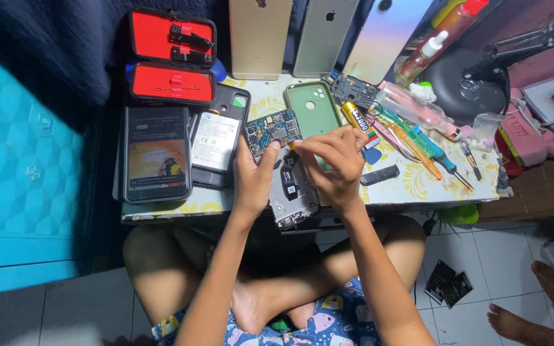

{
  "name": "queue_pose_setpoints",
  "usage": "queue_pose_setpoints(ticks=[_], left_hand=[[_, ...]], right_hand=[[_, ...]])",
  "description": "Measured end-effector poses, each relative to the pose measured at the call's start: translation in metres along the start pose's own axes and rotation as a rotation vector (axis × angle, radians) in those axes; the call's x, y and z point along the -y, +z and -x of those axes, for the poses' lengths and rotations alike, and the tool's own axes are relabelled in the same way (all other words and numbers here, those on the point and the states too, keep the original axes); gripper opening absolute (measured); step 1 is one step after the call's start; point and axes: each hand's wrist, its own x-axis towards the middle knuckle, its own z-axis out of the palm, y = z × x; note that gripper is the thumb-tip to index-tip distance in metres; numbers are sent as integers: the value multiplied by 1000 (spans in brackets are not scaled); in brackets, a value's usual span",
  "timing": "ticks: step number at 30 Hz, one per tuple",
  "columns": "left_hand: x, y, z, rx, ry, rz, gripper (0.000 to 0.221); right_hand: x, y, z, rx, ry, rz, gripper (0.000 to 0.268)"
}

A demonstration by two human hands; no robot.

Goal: Repairing a smartphone by manipulating the motherboard and internal components

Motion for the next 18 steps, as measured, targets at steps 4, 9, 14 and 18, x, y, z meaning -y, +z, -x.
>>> queue_pose_setpoints(ticks=[4, 9, 14, 18], left_hand=[[-2, -1, -1, 9, 7, -6, 46], [-9, 1, -2, -8, -38, 23, 49], [-12, 3, -2, -14, -65, 65, 48], [4, 3, -1, -44, -65, 61, 45]], right_hand=[[4, 1, -4, 7, -23, 49, 16], [1, 2, -1, -20, 4, 128, 23], [0, -1, -1, 14, 46, 128, 19], [1, -1, 0, 30, 64, 65, 14]])
